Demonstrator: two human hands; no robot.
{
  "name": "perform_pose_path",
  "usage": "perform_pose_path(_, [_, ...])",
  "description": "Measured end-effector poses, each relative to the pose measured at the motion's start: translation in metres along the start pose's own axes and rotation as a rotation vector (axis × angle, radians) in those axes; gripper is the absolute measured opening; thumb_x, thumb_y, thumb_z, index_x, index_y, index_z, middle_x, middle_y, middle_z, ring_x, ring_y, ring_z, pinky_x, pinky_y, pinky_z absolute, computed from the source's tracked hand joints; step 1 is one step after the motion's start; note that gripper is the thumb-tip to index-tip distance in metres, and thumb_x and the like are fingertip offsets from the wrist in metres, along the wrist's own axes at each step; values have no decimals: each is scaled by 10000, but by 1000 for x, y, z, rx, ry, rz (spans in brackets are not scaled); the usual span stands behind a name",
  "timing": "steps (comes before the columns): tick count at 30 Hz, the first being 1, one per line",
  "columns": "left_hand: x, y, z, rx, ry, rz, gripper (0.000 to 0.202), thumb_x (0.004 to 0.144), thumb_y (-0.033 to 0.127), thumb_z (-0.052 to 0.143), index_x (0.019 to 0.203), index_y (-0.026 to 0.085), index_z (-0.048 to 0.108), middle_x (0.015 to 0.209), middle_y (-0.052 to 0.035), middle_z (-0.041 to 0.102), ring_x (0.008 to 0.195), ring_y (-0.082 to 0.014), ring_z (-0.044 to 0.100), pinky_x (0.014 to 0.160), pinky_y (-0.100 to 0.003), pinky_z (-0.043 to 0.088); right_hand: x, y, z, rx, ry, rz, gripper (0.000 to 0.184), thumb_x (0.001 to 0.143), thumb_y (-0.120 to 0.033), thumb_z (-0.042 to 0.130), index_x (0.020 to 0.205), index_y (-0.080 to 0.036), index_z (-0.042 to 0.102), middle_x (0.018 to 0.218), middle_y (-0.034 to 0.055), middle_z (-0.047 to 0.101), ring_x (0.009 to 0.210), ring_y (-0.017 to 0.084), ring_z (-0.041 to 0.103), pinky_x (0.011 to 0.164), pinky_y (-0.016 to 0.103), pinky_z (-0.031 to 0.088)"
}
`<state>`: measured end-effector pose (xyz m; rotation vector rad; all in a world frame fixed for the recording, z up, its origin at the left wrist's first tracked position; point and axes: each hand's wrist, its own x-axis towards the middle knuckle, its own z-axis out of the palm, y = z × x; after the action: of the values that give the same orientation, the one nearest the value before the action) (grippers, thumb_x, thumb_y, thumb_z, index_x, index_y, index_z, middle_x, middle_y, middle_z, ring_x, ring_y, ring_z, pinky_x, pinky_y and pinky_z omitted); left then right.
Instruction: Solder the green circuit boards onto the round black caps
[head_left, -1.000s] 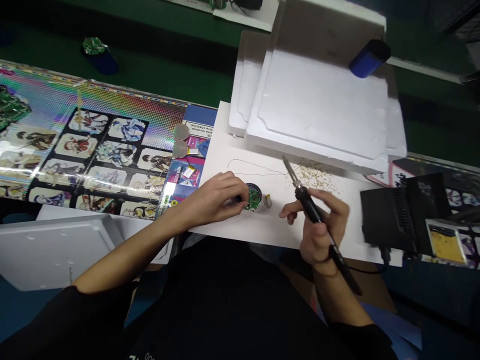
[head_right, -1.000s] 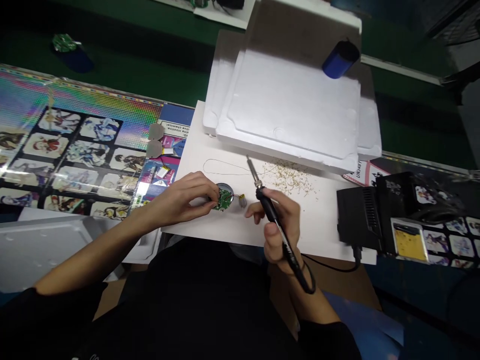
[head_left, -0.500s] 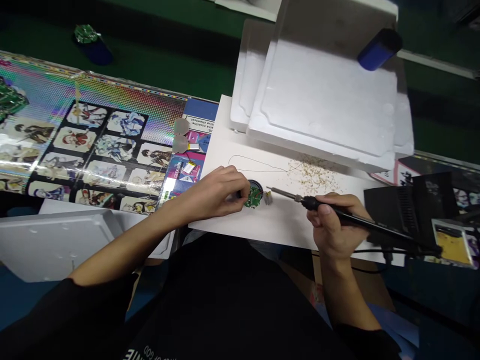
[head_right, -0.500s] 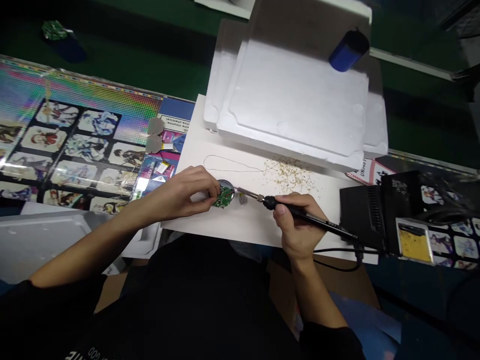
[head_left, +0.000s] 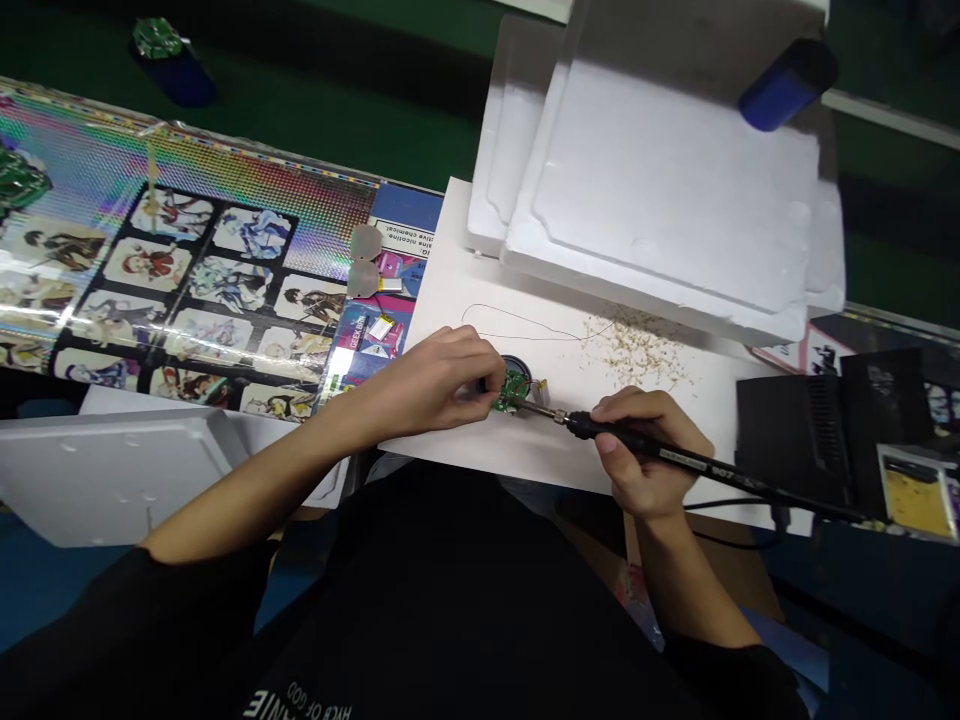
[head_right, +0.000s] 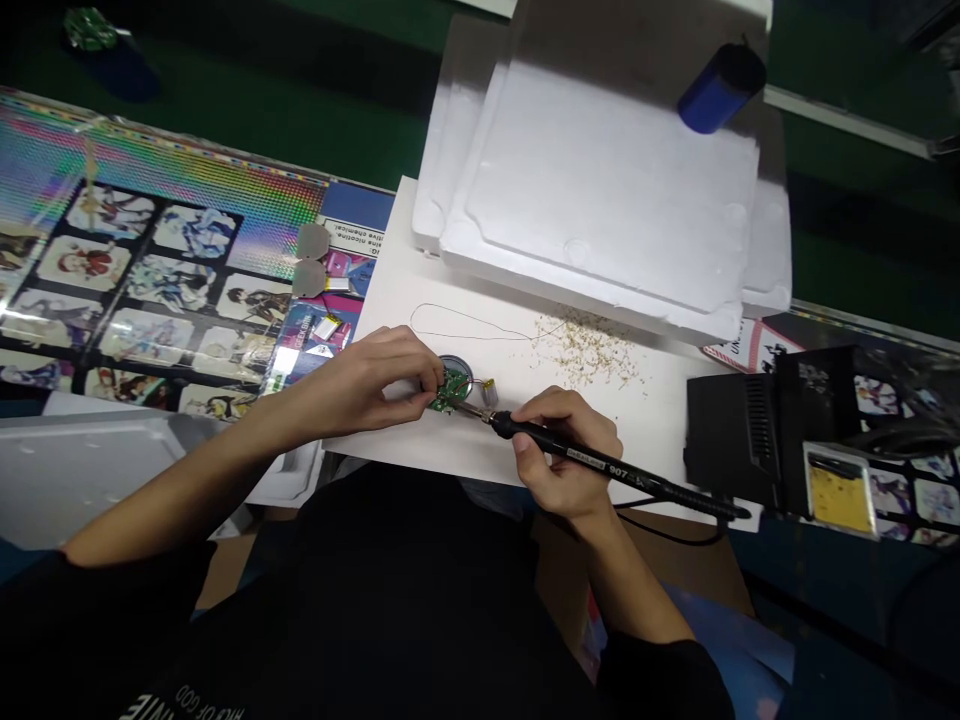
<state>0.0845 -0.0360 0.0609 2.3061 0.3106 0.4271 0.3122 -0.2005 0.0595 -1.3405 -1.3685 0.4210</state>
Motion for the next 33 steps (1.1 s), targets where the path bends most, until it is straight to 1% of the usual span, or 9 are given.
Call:
perform_pose_path(4, [0, -1, 1, -3, 2, 1, 98, 997, 162, 603, 938, 210, 664, 999, -38, 757, 992, -222, 641, 904, -361, 466, 0, 1, 1, -5, -5, -2, 103, 934, -326, 750, 966, -231, 730, 754, 31, 687, 639, 187, 644, 506, 298, 488])
perform_pose_path(11, [1, 0, 1, -3, 4, 4, 107, 983, 120, 608, 938, 197, 668, 1001, -29, 756, 988, -211, 633, 920, -358, 469, -1, 0, 2, 13, -28, 5, 79, 912, -269, 750, 976, -230, 725, 760, 21, 691, 635, 175, 636, 502, 282, 473])
perform_pose_path(17, [0, 0, 1, 3, 9, 2, 111, 979, 120, 602, 929, 201, 660, 992, -25, 756, 977, -205, 632, 919, -353, 466, 3, -1, 4, 8, -43, -34, 82, 896, -233, 736, 976, -233, 724, 758, 18, 692, 641, 176, 641, 508, 288, 466])
perform_pose_path(21, [0, 0, 1, 11, 11, 9, 106, 977, 118, 607, 930, 197, 660, 986, -24, 754, 978, -206, 632, 909, -349, 465, 7, -3, 4, -9, -61, -85, 87, 886, -207, 723, 969, -234, 717, 763, 17, 712, 626, 175, 650, 505, 288, 468])
perform_pose_path(29, [1, 0, 1, 13, 5, 10, 104, 973, 111, 618, 930, 198, 655, 984, -17, 753, 970, -202, 630, 914, -352, 462, 9, -4, 6, 10, -45, -161, 67, 875, -192, 725, 932, -226, 716, 733, 23, 708, 607, 184, 666, 513, 291, 518])
perform_pose_path(33, [0, 0, 1, 9, 7, 4, 107, 969, 104, 622, 925, 196, 656, 978, -15, 751, 973, -203, 632, 911, -352, 463, 9, -2, 6, 22, -52, -146, 62, 873, -193, 724, 925, -224, 709, 729, 21, 701, 605, 177, 659, 510, 286, 515])
